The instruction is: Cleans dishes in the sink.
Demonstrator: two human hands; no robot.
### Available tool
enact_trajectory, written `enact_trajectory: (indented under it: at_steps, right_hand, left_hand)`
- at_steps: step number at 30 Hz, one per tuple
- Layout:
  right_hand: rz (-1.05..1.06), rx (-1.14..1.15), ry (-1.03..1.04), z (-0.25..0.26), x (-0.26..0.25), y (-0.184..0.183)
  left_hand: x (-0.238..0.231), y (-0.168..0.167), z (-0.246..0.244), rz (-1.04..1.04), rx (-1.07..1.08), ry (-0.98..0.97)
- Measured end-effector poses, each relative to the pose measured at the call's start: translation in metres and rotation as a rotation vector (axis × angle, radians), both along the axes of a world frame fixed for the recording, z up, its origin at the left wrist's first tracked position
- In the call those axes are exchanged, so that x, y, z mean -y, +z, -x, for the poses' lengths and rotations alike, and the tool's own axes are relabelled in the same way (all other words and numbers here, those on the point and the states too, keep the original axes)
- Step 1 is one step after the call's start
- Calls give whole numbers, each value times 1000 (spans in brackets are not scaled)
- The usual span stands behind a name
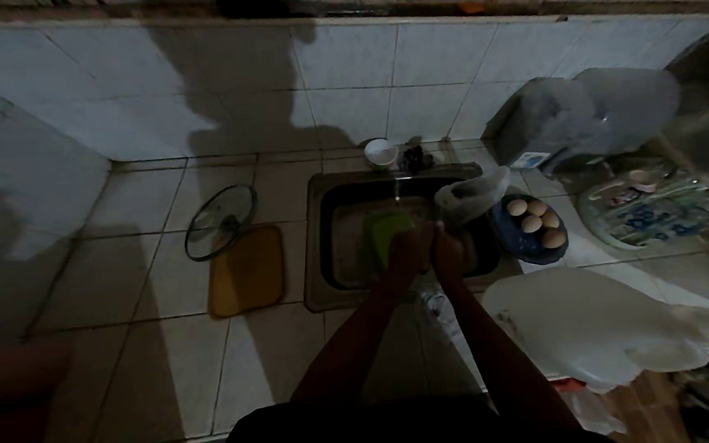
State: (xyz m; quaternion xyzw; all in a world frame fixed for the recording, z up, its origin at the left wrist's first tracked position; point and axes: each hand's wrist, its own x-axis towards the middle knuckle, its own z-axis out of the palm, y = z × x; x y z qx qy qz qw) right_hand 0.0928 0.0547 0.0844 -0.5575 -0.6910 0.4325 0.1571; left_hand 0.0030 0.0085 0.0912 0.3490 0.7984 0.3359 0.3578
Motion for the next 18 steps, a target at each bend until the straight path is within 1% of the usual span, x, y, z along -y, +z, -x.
enact_trajectory:
  at_steps: [1,2,4,5,6,8,9,10,11,12,13,14,15,16,17,18]
  right_hand:
    - [-11,16,15,0,0,0]
    - [23,36,15,-2,-2,1]
    - [115,-48,-79,-5,-9,-3]
    - [162,-65,-30,-8,-13,-4]
    - [217,-48,129,-14,-18,-4]
    - [413,22,564,-28,-39,-3]
    - [475,30,691,-33,-44,-5]
    - [517,-34,714,-35,-41,-6]
    - [573,-164,636,-36,-34,-7]
    - [624,-335,499,-35,-25,-11]
    - [665,-517,347,-31,-16,-15]
    - [701,-692,190,-25,-7,-20]
    - [730,-845,15,-17,2,-23]
    - [750,-955,-169,-8,10,-23]
    - [751,-1023,-298,1,16,-21]
    - [740,-1073,-358,8,21,-20]
  left_hand:
    - [1,-2,0,-4,10,4]
    - [3,-9,5,-11,49,38]
    - [4,-25,21,8,126,151]
    - [3,-30,26,7,150,204]
    - [3,-32,29,-4,156,224]
    - [5,-29,34,-7,188,184]
    - [5,-26,36,11,205,118]
    - [4,-27,38,10,229,57]
    - [4,-36,42,-40,273,22]
    - [6,-53,50,-138,330,-2]
    - [13,-70,55,-269,411,26]
    - [24,-72,54,-363,500,127]
    - [36,-55,44,-381,566,266]
    - [42,-47,35,-386,537,359]
    - [45,-44,27,-378,428,393]
    - [42,-46,19,-372,332,433]
